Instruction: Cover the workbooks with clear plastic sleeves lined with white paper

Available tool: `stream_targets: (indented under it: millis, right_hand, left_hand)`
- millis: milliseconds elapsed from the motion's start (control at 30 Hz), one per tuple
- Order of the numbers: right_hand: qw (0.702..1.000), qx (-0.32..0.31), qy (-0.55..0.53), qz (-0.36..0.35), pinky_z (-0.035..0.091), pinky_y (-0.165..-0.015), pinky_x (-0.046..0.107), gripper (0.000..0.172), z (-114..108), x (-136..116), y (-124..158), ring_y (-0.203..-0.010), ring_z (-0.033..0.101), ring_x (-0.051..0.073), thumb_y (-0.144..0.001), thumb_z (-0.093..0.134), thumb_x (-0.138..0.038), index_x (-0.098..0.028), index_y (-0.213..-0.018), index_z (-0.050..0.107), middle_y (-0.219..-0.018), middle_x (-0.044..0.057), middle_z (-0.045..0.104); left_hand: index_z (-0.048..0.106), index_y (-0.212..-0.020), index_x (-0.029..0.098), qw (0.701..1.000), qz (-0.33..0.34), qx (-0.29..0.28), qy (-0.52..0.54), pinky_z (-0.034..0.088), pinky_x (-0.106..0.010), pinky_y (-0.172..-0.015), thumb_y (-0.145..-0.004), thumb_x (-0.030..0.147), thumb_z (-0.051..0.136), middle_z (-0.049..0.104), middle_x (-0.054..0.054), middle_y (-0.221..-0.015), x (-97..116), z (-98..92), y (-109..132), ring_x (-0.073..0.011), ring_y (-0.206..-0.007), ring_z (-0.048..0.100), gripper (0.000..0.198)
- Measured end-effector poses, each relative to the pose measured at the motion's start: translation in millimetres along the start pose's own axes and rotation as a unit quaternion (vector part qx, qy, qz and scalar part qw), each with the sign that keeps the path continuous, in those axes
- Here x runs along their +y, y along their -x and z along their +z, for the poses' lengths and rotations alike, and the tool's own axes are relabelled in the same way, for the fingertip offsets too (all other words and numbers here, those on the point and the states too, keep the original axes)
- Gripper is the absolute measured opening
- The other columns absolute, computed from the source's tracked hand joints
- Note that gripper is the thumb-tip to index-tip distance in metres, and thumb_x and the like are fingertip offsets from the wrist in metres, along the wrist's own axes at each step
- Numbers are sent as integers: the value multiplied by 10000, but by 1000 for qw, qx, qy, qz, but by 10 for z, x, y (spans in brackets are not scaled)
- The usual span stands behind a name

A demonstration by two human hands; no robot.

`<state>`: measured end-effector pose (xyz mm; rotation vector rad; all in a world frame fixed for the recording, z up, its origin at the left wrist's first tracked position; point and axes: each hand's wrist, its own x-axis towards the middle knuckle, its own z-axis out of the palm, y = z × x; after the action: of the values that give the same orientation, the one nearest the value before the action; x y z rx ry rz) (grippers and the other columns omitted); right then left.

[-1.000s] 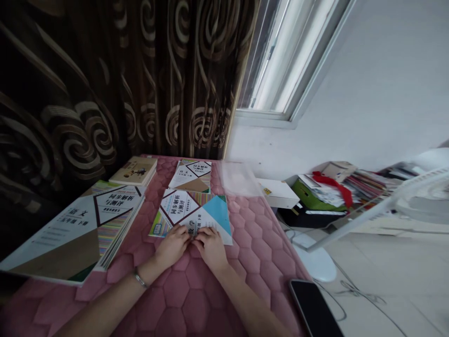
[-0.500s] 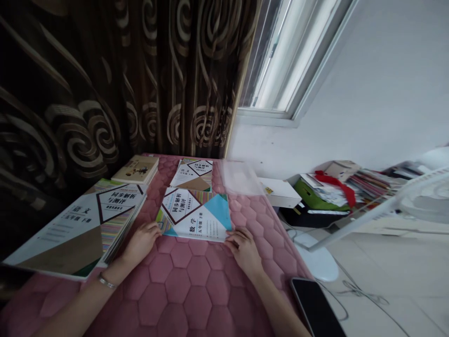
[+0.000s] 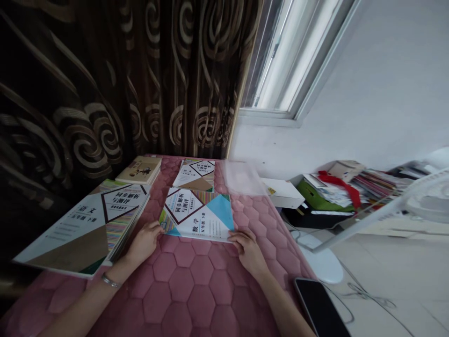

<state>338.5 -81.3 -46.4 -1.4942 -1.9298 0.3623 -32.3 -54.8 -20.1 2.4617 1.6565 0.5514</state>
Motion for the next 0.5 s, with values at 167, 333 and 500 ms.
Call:
stream_targets:
  millis: [167, 333, 500]
  right_hand:
    - [996, -22, 58, -58, 433, -1001, 463, 145, 164, -408, -102, -1140, 551, 267, -847, 579, -253, -213, -880, 715, -1051, 101, 694]
    - [990, -42, 100, -89, 416, -974, 445, 110, 534, -872, -324, -1178, 512, 269, -841, 637, -258, -217, -928, 691, -1106, 79, 680]
    - [991, -39, 99, -85, 422, -892, 399, 74, 673, -926, -420, -1067, 553, 232, -852, 626, -189, -227, -846, 690, -1050, 40, 693]
  left_hand:
    - [670, -948, 200, 998, 0, -11, -65, 416, -458, -911, -901, 240, 525, 630, -84, -1114, 416, 54, -59, -274, -1072, 541, 157]
    - [665, -940, 208, 995, 75, -35, -61, 352, -452, -964, -886, 159, 523, 636, -67, -1063, 788, 216, -256, -250, -1073, 535, 160]
    - [686, -932, 206, 994, 98, -27, -50, 344, -436, -945, -902, 120, 483, 645, -63, -1002, 797, 272, -311, -232, -1023, 551, 222]
